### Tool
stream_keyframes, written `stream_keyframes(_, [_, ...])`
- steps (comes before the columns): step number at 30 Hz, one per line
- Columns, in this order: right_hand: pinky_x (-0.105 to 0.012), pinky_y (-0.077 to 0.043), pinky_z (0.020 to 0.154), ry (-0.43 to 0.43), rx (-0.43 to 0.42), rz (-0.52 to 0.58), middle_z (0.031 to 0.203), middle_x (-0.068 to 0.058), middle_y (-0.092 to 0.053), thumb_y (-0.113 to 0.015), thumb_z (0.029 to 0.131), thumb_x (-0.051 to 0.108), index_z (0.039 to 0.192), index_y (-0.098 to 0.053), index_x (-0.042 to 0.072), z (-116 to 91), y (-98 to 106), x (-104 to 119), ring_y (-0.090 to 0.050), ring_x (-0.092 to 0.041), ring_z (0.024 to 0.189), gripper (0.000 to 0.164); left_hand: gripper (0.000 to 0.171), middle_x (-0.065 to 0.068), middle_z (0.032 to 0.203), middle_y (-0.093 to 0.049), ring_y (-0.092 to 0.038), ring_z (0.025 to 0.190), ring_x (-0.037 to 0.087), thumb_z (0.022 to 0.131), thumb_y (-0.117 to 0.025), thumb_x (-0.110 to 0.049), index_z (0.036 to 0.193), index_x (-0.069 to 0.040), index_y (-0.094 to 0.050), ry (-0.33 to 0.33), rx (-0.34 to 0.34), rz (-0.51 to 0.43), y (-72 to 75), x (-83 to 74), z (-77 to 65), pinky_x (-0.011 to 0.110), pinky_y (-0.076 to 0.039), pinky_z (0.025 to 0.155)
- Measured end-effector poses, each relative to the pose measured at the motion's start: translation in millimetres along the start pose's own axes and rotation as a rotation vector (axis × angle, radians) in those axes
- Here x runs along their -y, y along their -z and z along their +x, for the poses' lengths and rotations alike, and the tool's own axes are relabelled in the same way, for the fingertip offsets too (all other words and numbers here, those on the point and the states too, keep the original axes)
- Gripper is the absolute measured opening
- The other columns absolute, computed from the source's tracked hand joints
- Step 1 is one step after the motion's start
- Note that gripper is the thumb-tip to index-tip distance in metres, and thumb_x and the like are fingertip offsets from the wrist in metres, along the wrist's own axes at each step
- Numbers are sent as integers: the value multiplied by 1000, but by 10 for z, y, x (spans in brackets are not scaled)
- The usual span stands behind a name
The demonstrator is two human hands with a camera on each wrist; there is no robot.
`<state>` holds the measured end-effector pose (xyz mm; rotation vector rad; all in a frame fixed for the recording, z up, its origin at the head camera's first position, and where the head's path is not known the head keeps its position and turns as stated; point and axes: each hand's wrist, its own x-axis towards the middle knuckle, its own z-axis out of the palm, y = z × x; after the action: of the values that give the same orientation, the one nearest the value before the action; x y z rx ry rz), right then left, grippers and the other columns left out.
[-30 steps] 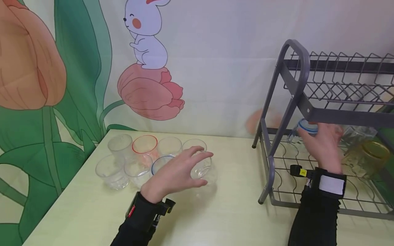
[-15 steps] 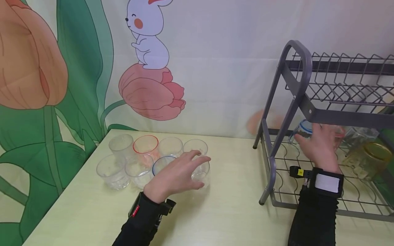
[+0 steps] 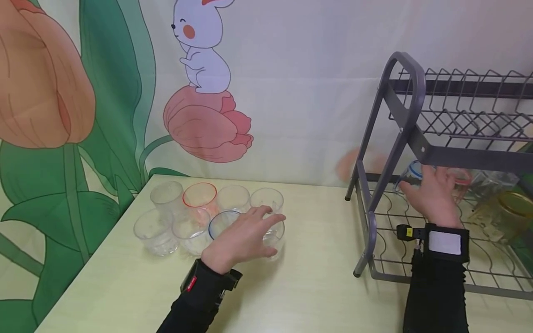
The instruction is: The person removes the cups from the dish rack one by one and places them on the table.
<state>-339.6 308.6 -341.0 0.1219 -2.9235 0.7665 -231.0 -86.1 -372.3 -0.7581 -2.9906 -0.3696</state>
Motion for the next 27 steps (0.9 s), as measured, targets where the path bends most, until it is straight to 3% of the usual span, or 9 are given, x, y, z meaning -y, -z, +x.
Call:
stream_keyframes(7, [-78, -22, 92, 76, 83, -108, 144, -45, -18, -49, 99, 47, 154, -3, -3, 174, 148, -10, -17, -68, 124, 88, 66, 14, 135, -50, -44, 127, 29, 79, -82, -29, 137, -16, -55, -7, -10, 19, -60, -37, 1, 47, -41, 101])
stream_keyframes(13, [-76, -12, 99, 89, 83, -204, 138, -45, -30, -53, 97, 39, 149, -18, -11, 286, 151, 27, -16, -62, 131, 81, 65, 12, 131, -52, -44, 125, 27, 77, -83, -26, 135, -16, -56, -15, -33, 62, -72, -60, 14, 46, -42, 98])
stream_keyframes(17, [-77, -7, 99, 80, 91, -239, 135, -48, -29, -55, 96, 32, 143, -24, -18, 335, 100, 5, -15, -62, 131, 75, 65, 13, 134, -50, -43, 128, 28, 78, -84, -21, 136, -16, -55, 2, -5, 45, -66, -72, 15, 47, -42, 99])
stream_keyframes(27, [-76, -18, 97, 109, 75, -231, 132, -50, -24, -62, 93, 24, 140, -28, -19, 358, 58, -68, -21, -65, 123, 72, 65, 16, 139, -48, -40, 133, 29, 79, -83, -18, 137, -15, -54, 35, 27, 30, -49, -121, -1, 48, -38, 105])
